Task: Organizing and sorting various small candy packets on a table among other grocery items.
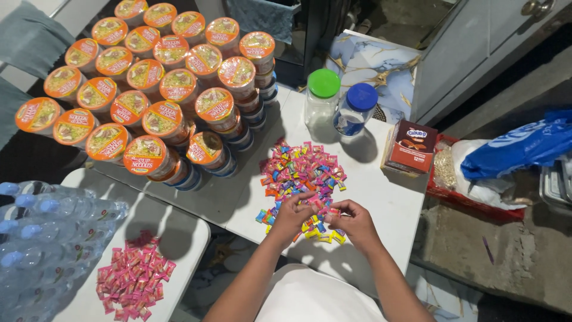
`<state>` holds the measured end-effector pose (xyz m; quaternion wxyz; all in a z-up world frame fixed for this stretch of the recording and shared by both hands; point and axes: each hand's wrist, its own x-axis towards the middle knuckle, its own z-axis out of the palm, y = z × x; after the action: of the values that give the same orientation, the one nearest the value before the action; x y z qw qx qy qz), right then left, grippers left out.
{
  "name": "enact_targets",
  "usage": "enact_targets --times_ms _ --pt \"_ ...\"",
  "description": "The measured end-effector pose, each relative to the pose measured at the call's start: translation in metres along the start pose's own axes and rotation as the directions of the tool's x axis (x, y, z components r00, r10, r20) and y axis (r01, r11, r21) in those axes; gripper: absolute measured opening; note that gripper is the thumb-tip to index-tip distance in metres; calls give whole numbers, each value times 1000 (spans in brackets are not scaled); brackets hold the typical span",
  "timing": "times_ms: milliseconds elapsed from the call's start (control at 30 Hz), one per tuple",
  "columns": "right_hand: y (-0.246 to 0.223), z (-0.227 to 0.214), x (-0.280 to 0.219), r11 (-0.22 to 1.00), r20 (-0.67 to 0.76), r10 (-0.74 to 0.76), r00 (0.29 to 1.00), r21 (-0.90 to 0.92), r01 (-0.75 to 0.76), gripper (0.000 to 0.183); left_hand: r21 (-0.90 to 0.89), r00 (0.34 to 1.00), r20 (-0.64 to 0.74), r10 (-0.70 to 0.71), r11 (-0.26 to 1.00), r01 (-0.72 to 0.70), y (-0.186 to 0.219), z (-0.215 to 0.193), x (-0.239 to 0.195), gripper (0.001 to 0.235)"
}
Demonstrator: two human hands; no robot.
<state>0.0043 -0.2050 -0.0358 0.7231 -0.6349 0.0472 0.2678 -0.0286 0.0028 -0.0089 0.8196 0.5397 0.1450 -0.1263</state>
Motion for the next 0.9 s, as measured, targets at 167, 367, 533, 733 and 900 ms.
enact_targets --times_ms 167,367,533,733,900 --pt "4 2 -3 971 -14 -156 988 -183 151 31 -27 1000 6 24 999 -24 -42 -14 6 23" --pt "10 9 -3 950 24 -203 979 -238 203 31 -13 997 -65 33 999 -34 -50 -13 -2 26" --pt "2 22 -6 948 69 -173 983 -260 185 28 -92 995 -44 93 991 -97 -48 -15 -14 49" --pt "17 31 2 964 195 -113 974 -214 155 32 -80 990 -60 126 988 -131 -33 -25 -59 33" --pt "10 59 11 954 310 -74 948 -254 158 30 -93 994 -67 82 992 -88 -24 -47 -82 32"
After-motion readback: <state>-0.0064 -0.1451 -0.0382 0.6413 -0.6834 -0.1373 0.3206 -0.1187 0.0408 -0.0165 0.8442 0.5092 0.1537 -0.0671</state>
